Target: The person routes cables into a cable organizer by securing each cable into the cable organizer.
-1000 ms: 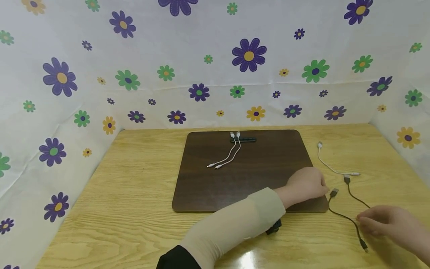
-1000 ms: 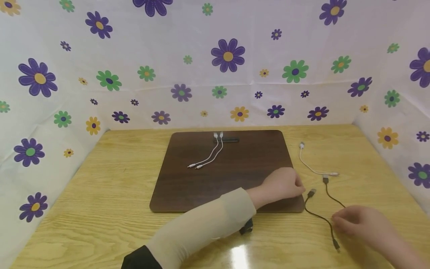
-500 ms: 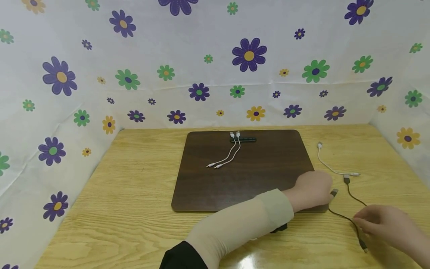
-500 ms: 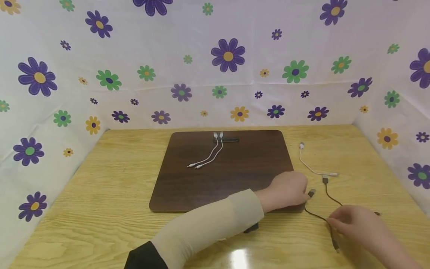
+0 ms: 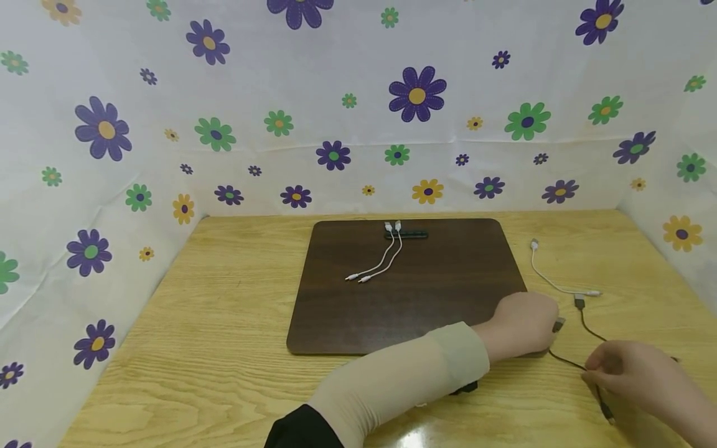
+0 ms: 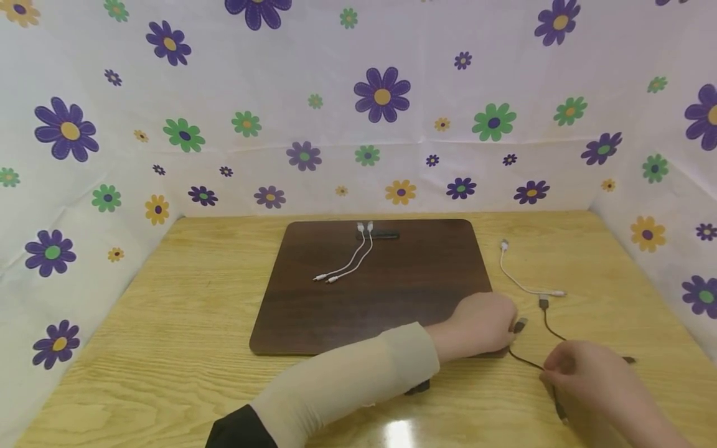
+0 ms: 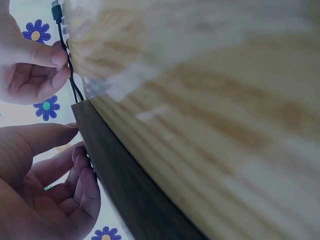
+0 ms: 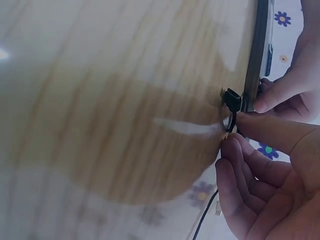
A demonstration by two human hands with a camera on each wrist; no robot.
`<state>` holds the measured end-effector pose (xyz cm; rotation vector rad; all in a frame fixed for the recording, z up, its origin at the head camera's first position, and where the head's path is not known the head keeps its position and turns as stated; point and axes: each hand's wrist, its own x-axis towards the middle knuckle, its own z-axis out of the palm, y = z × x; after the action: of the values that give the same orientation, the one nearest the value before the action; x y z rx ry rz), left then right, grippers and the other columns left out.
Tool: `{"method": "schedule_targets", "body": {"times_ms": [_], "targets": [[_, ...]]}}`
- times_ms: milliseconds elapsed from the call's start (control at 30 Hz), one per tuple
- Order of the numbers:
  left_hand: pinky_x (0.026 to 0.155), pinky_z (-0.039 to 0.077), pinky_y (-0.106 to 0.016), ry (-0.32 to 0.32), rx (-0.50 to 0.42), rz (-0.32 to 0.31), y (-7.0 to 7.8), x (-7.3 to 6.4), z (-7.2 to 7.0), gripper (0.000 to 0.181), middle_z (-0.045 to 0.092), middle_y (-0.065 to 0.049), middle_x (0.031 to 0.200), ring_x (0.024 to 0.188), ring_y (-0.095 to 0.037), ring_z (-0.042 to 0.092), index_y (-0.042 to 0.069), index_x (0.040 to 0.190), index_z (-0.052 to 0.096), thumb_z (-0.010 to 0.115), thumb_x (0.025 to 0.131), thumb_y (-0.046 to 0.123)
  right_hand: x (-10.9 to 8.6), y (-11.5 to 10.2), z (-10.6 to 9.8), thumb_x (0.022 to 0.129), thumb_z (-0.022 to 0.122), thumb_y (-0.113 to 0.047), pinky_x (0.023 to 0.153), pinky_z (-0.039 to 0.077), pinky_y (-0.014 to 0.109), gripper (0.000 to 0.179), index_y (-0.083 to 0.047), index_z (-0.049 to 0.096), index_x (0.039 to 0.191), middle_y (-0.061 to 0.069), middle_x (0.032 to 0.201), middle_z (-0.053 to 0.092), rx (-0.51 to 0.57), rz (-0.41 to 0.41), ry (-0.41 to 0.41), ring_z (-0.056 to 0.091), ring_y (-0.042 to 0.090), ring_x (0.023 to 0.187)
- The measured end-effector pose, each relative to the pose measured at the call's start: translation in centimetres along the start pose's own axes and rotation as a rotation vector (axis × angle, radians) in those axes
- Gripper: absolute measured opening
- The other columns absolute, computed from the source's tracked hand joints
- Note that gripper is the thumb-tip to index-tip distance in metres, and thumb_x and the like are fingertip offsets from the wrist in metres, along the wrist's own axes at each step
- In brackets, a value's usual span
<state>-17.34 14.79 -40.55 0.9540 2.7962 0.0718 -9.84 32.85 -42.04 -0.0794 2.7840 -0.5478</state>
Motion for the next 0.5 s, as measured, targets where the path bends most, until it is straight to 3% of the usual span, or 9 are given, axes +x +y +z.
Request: {"method": "schedule_targets", "body": {"times_ms": [167,367,500], "targets": [[0.041,0.034,-0.02,0.017,-0.009,0.004,0.04,0.1,-0.03,0.047,0.041,0.011,0.057,0.05,-0.006,0.036,0.025,0.062,0.049,0.07,0.102,0.034,0.05,-0.31,0.01,0.093,0.081,-0.015,0.068,0.058,0.041,0.012,-0.007,0.073,0.09,-0.004,0.083,0.074,-0.005,0.011,-0.01,0.067,0.014,0.075],[0.042,0.038,-0.019,0.016,-0.026,-0.02,0.31,0.14,-0.14,0.038,0.048,0.013,0.061,0.051,-0.003,0.042,0.027,0.071,0.056,0.074,0.099,0.044,0.06,-0.65,-0.01,0.094,0.079,-0.012,0.071,0.06,0.044,0.009,-0.007,0.073,0.089,-0.004,0.084,0.075,-0.007,-0.008,-0.009,0.069,0.015,0.077],[0.043,0.036,-0.02,0.013,-0.021,-0.032,0.44,0.33,-0.07,0.034,0.047,0.013,0.062,0.053,-0.004,0.041,0.028,0.072,0.056,0.075,0.098,0.039,0.04,-0.73,0.02,0.094,0.079,-0.012,0.073,0.061,0.046,0.008,-0.008,0.074,0.089,-0.002,0.086,0.077,-0.017,-0.016,0.004,0.071,0.017,0.079]]}}
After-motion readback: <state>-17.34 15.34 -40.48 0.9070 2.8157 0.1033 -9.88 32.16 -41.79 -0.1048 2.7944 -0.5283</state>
